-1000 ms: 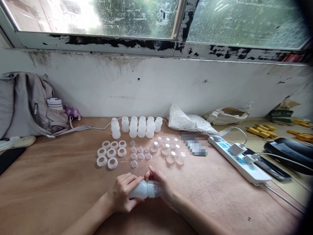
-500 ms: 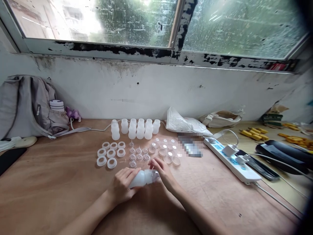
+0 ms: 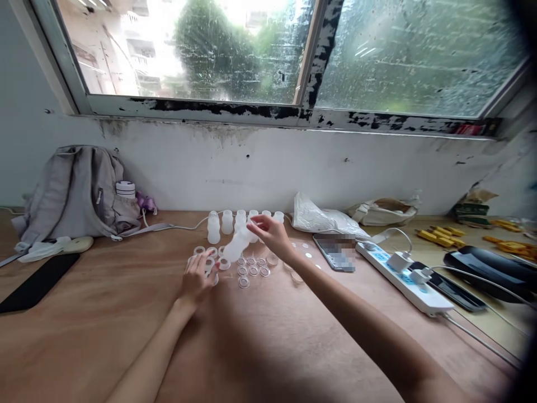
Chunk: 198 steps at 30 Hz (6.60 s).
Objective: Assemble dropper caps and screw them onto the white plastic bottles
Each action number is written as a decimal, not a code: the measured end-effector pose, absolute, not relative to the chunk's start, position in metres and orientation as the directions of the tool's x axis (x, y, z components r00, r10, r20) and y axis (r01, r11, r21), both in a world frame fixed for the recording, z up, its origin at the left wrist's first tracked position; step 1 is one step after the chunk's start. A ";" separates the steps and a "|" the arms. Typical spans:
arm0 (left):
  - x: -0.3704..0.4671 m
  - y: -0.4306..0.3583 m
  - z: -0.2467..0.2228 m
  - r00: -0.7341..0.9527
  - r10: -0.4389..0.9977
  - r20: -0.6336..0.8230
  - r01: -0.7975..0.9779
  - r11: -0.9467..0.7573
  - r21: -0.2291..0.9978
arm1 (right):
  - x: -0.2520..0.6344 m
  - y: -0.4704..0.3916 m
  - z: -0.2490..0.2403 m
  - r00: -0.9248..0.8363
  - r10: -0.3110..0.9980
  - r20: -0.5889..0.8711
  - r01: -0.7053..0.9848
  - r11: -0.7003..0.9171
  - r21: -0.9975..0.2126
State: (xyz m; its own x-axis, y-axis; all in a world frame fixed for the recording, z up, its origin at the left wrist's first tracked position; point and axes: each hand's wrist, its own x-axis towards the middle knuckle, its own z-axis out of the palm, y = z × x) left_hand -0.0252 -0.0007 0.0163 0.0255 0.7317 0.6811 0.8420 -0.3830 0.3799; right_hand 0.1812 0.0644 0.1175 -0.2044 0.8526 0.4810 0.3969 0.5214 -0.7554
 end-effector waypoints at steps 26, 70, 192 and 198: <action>-0.039 0.007 0.006 0.083 0.903 0.420 0.929 -0.223 0.295 | 0.101 0.162 0.101 -0.418 0.826 0.378 0.844 0.507 -0.175; 0.055 -0.015 -0.003 0.244 0.935 0.257 0.337 -0.330 0.882 | 0.223 -0.005 -0.009 -0.268 0.877 0.398 0.399 0.477 -0.783; 0.066 -0.037 0.007 0.116 0.981 0.154 0.471 -0.191 0.861 | 0.204 -0.024 0.003 -0.299 0.953 0.055 0.104 0.090 -0.991; 0.066 -0.041 0.009 0.162 0.970 0.182 0.536 -0.241 0.809 | 0.209 -0.024 0.001 -0.282 0.949 0.142 0.150 0.190 -0.970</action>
State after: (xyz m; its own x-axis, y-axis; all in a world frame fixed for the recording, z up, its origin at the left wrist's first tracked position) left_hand 0.0657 -0.0410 0.0093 0.1616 0.9698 0.1824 0.5361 -0.2415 0.8089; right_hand 0.2088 -0.0243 0.0011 -0.2824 0.9487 0.1421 0.1502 0.1900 -0.9702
